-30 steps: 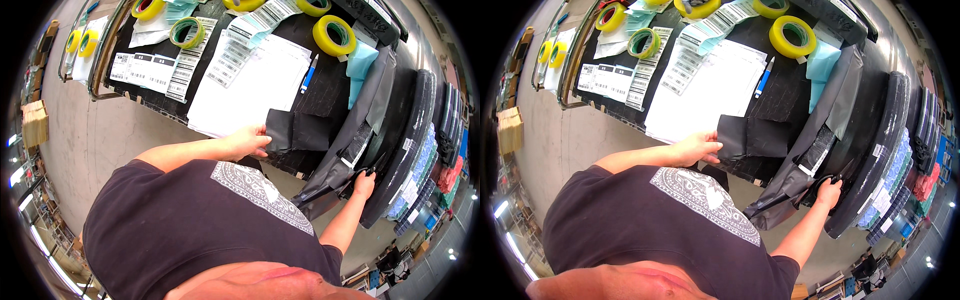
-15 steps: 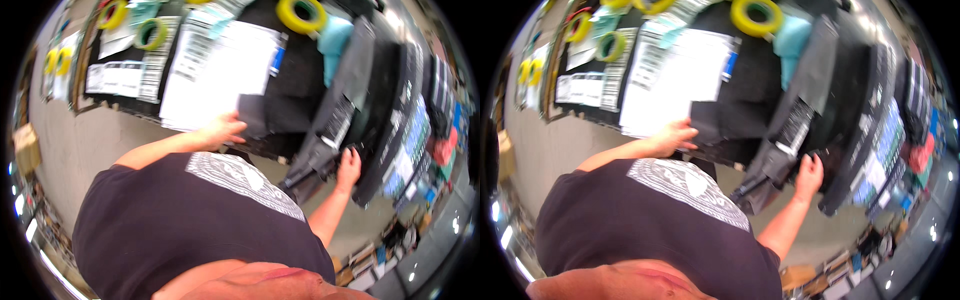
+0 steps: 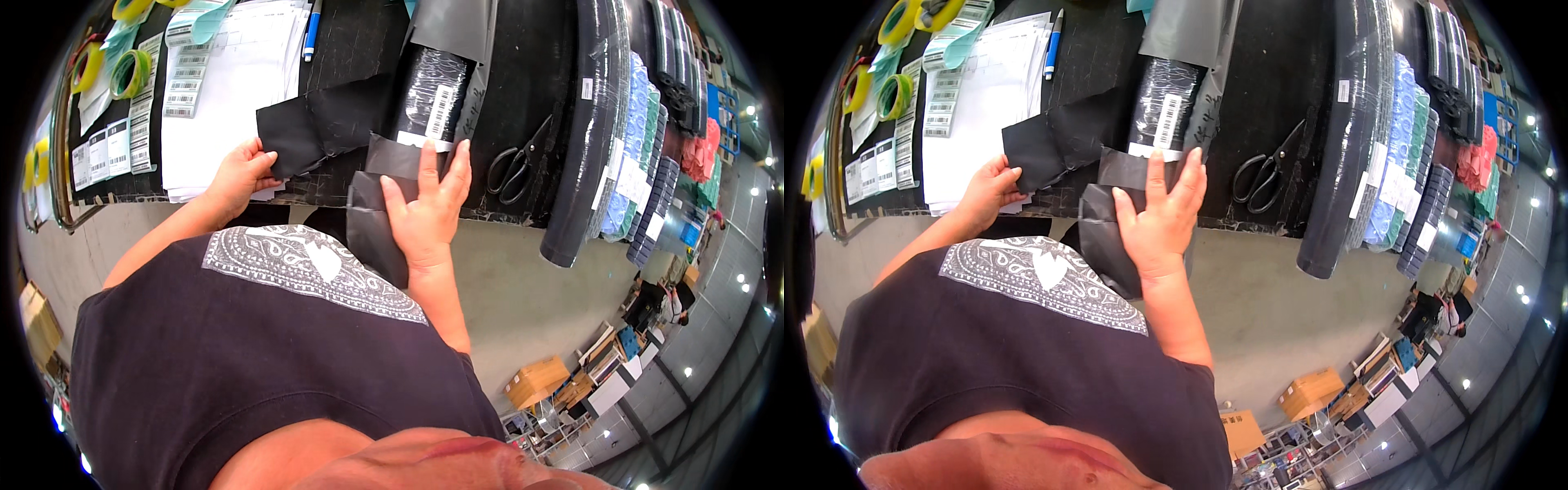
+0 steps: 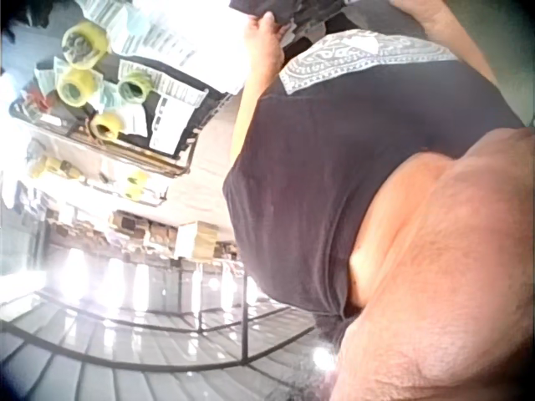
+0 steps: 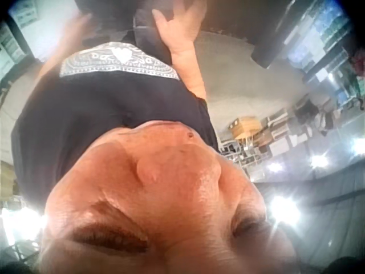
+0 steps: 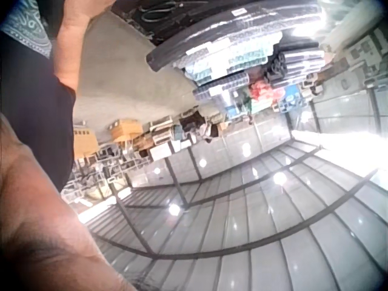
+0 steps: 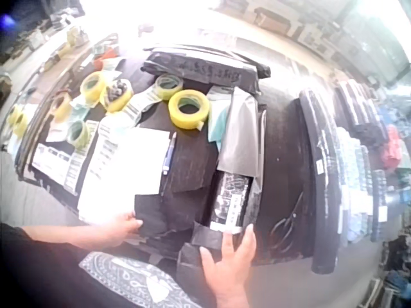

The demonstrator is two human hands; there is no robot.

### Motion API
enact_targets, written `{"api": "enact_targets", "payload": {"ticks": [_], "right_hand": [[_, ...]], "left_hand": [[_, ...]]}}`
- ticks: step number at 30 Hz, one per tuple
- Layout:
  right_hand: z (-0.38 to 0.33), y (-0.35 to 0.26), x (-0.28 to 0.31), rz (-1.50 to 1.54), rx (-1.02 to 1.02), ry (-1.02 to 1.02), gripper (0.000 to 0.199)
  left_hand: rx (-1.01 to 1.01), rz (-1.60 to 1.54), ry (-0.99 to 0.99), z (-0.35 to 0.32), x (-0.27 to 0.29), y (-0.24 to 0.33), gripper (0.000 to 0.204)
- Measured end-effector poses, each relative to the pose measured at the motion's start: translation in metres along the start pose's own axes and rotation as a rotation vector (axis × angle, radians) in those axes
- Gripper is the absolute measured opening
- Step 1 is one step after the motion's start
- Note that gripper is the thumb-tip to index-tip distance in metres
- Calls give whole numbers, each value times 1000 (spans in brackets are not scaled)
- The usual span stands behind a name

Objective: The person uses scissors to cut open a black plastic mailer, removes a cylindrical object wrapped in plastic, and places it into a new black mailer. They then seal the new mailer and affix a shipping label to it.

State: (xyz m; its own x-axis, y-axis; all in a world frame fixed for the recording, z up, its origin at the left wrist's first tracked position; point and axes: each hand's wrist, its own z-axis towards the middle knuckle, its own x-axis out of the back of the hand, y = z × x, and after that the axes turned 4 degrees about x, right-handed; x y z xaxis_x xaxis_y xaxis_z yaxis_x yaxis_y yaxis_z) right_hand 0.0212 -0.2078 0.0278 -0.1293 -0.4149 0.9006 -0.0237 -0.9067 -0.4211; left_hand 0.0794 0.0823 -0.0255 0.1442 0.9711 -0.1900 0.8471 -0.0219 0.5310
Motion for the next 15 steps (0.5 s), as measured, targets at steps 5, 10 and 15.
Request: {"api": "enact_targets", "payload": {"ticks": [5, 10, 15], "right_hand": [[1, -14, 2, -48, -4, -47, 73], [1, -13, 2, -32, 5, -43, 72], [2, -13, 2, -22, 15, -39, 75]], "left_hand": [[-16, -29, 45, -4, -9, 2, 21], [-29, -43, 85, -3, -9, -2, 20], [-28, -54, 98, -3, -9, -2, 19]]}}
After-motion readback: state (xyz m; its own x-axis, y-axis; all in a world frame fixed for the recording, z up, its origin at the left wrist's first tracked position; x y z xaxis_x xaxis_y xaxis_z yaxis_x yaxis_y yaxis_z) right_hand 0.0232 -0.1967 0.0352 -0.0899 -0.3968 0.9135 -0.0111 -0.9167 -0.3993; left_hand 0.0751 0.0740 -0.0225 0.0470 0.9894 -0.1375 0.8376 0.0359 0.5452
